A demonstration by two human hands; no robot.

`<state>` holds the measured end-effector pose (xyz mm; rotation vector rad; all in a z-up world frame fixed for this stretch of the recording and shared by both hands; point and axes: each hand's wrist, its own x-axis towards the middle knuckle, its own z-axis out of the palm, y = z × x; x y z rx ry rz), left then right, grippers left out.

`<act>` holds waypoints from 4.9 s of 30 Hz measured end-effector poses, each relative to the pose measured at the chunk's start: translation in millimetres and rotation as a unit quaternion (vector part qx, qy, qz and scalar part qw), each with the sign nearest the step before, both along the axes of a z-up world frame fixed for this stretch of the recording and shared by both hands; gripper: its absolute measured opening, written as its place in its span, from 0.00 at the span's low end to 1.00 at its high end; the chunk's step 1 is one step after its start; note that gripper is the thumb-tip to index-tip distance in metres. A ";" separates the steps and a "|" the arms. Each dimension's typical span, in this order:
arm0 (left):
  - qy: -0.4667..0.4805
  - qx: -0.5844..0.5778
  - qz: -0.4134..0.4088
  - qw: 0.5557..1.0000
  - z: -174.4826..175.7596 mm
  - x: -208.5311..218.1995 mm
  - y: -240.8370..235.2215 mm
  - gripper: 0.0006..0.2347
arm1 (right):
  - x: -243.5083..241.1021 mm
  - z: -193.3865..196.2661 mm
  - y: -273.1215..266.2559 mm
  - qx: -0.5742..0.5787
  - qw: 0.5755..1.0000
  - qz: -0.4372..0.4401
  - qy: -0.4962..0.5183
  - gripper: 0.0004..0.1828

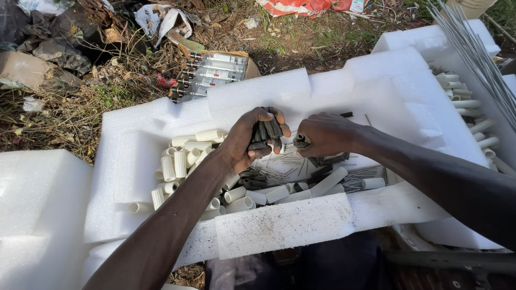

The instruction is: Assembling small components by inserting black pins into white plastic tubes

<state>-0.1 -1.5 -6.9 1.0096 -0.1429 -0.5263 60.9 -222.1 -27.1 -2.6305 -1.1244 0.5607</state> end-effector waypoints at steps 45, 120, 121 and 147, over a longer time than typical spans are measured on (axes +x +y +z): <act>0.071 -0.015 0.016 0.997 -8.0 -13.6 -15.8 0.29 | -30.8 72.2 27.6 0.354 0.931 -0.014 0.088 0.15; -0.346 0.439 -0.115 0.821 81.0 -105.1 15.2 0.15 | -30.3 68.4 18.6 0.351 0.899 -0.051 0.256 0.16; -0.348 0.436 -0.122 0.821 69.7 -103.2 15.2 0.15 | -28.6 68.4 19.2 0.353 0.898 -0.059 0.254 0.16; -0.419 0.531 -0.227 0.700 33.6 17.6 -28.4 0.18 | 5.5 40.9 -59.7 0.071 0.990 -0.114 0.033 0.11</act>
